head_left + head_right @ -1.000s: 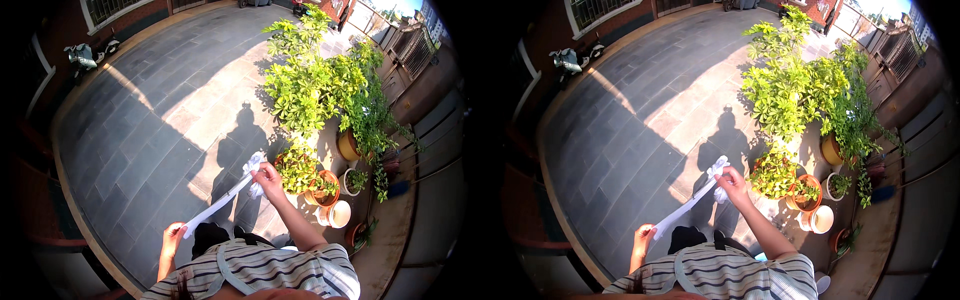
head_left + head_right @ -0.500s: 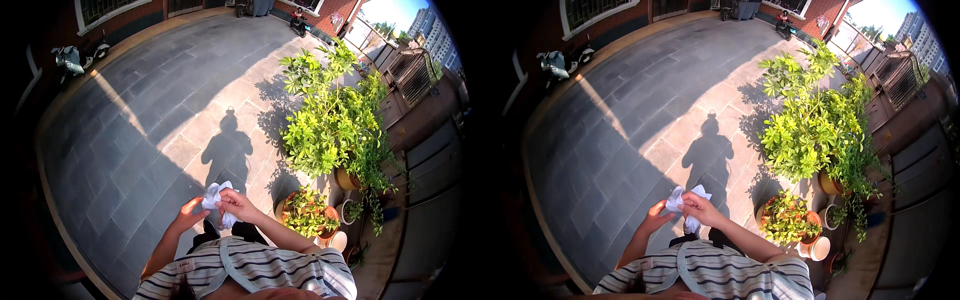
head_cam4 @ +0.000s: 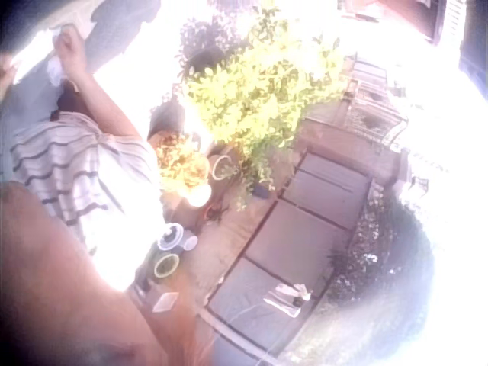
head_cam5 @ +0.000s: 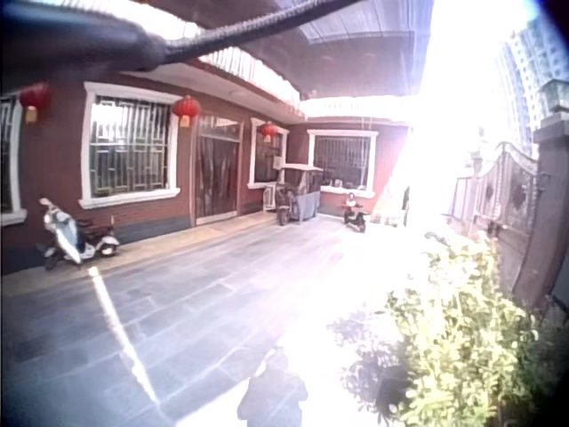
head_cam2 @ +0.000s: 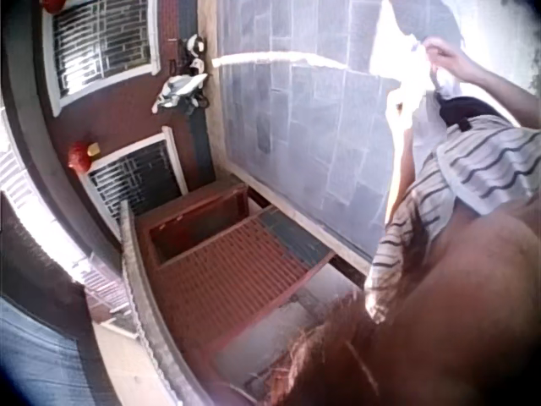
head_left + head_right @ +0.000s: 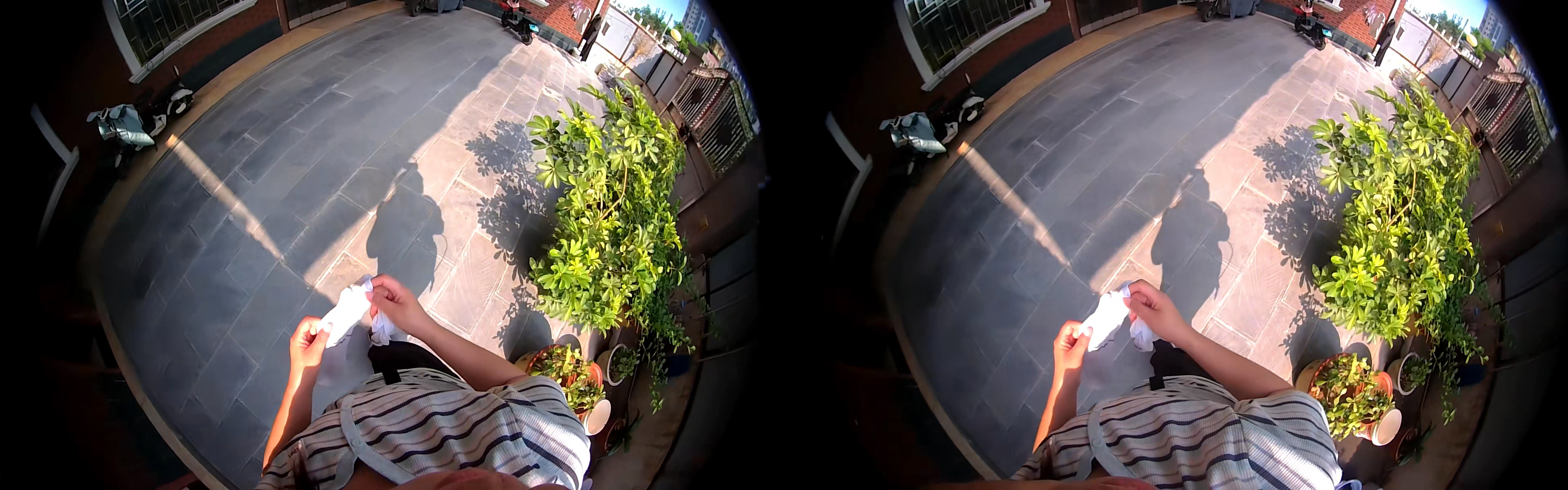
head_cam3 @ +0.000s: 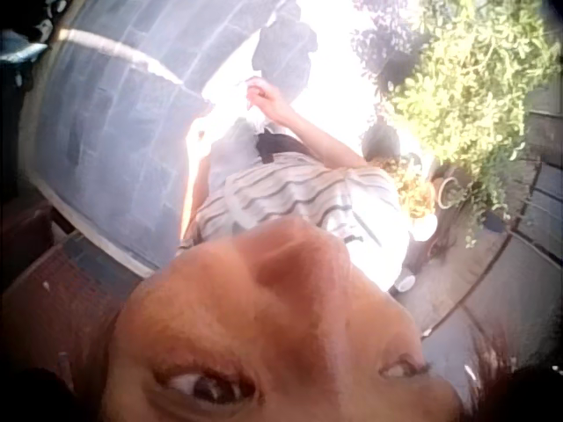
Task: The person hangs a white cloth on a purple hanger, then hangs a dark pair of pants, a light-colored shirt, and a white towel on separate blue and purple hangers on a laundry line.
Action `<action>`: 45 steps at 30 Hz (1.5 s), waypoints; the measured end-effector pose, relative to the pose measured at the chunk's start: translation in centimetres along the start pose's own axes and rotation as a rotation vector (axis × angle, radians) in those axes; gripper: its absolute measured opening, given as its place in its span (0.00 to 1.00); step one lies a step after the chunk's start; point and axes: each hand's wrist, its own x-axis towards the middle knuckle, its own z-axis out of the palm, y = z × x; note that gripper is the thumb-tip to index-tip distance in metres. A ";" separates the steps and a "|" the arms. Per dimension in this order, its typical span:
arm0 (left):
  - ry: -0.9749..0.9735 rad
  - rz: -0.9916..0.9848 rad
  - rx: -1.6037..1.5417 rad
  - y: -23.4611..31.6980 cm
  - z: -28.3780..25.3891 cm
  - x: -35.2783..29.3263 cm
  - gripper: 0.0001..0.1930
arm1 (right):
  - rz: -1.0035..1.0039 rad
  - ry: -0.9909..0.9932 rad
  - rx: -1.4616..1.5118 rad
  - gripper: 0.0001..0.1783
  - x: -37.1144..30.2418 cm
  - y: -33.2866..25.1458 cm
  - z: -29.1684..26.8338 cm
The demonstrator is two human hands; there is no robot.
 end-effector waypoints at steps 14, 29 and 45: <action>0.371 -0.189 -0.472 0.8 -15.4 16.1 0.23 | 0.176 -0.518 0.051 0.19 28.7 0.3 12.3; 0.274 -0.048 -0.137 2.3 -40.9 37.4 0.05 | -0.144 -0.406 -0.578 0.13 53.0 4.1 19.8; 0.959 0.041 -0.092 9.8 -69.5 43.7 0.07 | 0.170 -0.791 0.012 0.13 90.1 11.1 52.6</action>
